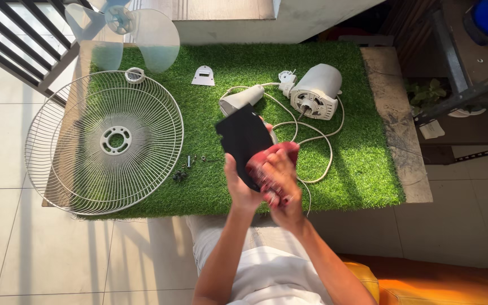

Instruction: The person uses a screwdriver to adjust wires inside the base of a disassembled electric fan. After tightening connections, the person wipes a black plastic cover with a red cloth.

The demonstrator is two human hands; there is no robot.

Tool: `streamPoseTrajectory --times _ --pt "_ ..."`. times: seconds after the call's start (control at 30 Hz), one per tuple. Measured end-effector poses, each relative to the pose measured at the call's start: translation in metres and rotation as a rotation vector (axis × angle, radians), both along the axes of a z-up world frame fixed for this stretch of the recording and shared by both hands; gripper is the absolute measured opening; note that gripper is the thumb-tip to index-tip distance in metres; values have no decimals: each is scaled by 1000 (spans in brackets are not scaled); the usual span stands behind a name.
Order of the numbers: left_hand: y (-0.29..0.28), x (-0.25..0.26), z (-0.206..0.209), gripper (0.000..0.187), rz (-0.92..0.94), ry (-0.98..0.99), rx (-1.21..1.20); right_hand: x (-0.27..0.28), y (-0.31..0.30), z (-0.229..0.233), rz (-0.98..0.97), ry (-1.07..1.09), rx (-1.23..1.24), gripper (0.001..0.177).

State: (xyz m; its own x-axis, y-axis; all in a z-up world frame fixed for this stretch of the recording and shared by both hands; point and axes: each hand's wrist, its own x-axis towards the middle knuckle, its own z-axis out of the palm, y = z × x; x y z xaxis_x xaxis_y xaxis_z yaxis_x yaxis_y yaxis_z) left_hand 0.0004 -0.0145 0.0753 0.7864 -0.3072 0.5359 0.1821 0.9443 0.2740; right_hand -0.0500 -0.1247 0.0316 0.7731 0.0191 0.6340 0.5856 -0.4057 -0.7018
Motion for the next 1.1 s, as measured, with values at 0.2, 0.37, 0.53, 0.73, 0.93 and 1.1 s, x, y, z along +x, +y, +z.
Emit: streamPoseTrajectory --times 0.2,0.37,0.53,0.73,0.93,1.1 --pt "-4 0 -10 84 143 221 50 4 0 8 -29 65 36 52" --pt "-2 4 -44 75 174 186 81 -4 16 2 15 43 63 52" --pt "-19 -20 -92 67 80 430 232 22 -1 13 -28 169 291 62" --pt "-21 -37 -96 72 179 136 448 36 -11 17 -213 61 53 64" --pt "-13 -5 -58 86 379 88 591 7 15 -4 -62 91 165 70" --pt "-13 -2 -80 90 387 -20 657 16 13 2 -27 150 298 69"
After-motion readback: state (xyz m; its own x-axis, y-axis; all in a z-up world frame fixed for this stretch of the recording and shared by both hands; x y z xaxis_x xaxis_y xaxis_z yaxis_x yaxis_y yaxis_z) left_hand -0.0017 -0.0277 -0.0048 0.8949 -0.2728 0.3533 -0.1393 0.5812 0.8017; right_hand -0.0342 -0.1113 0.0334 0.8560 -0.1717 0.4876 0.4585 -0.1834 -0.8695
